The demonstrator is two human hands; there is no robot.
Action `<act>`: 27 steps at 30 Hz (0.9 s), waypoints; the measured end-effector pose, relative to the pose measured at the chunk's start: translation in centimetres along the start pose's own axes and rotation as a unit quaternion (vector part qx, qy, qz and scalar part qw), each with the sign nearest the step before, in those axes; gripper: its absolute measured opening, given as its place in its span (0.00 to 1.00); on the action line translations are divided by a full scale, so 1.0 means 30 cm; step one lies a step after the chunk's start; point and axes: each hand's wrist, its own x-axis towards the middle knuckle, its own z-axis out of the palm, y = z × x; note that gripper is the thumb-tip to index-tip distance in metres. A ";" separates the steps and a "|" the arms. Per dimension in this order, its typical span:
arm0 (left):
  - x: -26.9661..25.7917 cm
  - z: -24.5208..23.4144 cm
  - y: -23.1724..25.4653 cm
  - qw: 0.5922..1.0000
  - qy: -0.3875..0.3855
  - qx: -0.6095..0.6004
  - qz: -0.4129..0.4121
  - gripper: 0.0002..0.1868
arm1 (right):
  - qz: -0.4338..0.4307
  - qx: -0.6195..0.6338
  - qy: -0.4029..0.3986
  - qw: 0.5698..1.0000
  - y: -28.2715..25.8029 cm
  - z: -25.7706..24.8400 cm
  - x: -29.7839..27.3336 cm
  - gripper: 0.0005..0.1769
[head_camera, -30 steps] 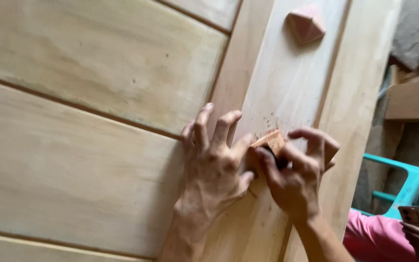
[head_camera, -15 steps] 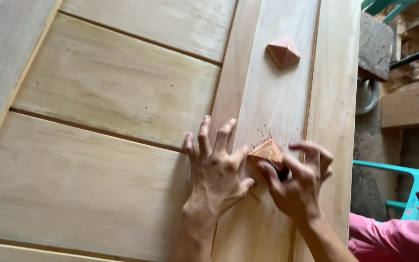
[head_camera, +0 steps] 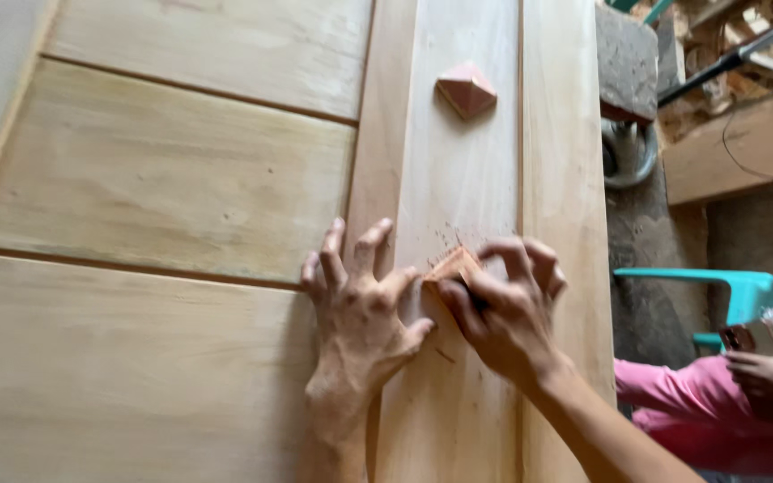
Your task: The person sands the surface of a wooden board and several small pyramid-shaped wooden blocks attached to it using a piece of sandpaper. The person repeatedly rubs the sandpaper over the blocks and the flat board surface to smooth the wood.
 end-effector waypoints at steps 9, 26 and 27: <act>0.003 0.011 -0.014 0.999 0.038 -0.033 0.015 0.24 | 0.008 -0.011 -0.032 0.999 0.037 0.025 0.042 0.23; 0.004 0.046 -0.030 0.998 0.043 0.024 0.033 0.37 | -0.046 0.023 -0.012 0.999 0.079 0.091 0.086 0.20; 0.001 0.046 -0.028 0.998 0.049 0.023 0.033 0.39 | -0.049 0.018 -0.014 0.999 0.081 0.088 0.076 0.22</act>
